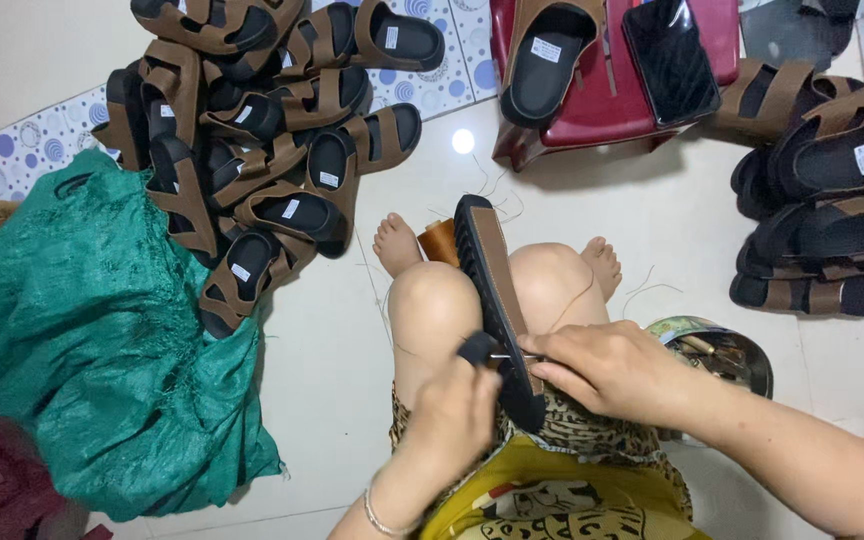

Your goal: The person sits on the floor and sews the sole of a brown sandal using a needle and thread. They repeatedly pull the thread through the sole, adjust the sandal, and occasionally place it on a nearby red chair before continuing the stitching.

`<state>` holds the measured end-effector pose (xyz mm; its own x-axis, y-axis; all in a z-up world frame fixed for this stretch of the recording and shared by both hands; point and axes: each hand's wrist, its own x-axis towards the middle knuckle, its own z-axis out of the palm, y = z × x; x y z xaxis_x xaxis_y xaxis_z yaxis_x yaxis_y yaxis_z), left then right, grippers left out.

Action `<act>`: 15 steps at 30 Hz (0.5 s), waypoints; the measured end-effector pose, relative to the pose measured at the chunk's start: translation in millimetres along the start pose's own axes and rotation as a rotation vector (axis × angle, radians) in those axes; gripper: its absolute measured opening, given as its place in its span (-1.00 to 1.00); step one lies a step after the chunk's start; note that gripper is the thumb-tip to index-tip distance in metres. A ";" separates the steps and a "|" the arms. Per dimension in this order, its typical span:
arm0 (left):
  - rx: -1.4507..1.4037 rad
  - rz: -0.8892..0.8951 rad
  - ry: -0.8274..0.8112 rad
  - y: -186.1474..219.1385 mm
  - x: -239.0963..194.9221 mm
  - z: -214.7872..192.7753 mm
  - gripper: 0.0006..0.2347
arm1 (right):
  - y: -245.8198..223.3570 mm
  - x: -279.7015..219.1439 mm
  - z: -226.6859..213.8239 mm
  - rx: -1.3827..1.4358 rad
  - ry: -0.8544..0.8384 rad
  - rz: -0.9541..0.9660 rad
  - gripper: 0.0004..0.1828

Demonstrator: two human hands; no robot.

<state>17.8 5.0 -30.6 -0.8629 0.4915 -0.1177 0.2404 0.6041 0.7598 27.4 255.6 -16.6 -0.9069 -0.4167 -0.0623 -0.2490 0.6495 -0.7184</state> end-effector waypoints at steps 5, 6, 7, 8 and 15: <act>-0.026 0.058 -0.075 28.5 9.2 -23.5 -0.73 | -2.6 -6.0 -39.2 -0.190 -0.445 0.200 -0.44; -0.027 0.061 -0.066 12.5 3.7 -20.3 -0.73 | -5.3 -5.5 -52.3 -0.199 -0.444 0.196 -0.44; -0.001 -0.037 0.032 -3.8 -1.3 -16.8 -0.67 | -7.9 -4.8 -65.2 -0.150 -0.555 0.365 -0.41; 0.022 -0.133 0.121 -21.2 -7.1 -12.9 -0.60 | -11.6 -6.3 -76.3 -0.094 -0.662 0.544 -0.38; 0.127 -0.277 -0.349 22.1 4.0 16.5 -0.35 | 11.7 -15.5 -27.8 0.536 -0.130 0.702 -0.35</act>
<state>27.0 30.7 -24.8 -0.7062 0.4698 -0.5297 0.0936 0.8036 0.5878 29.2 287.3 -4.8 -0.7366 -0.1252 -0.6646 0.5712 0.4112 -0.7104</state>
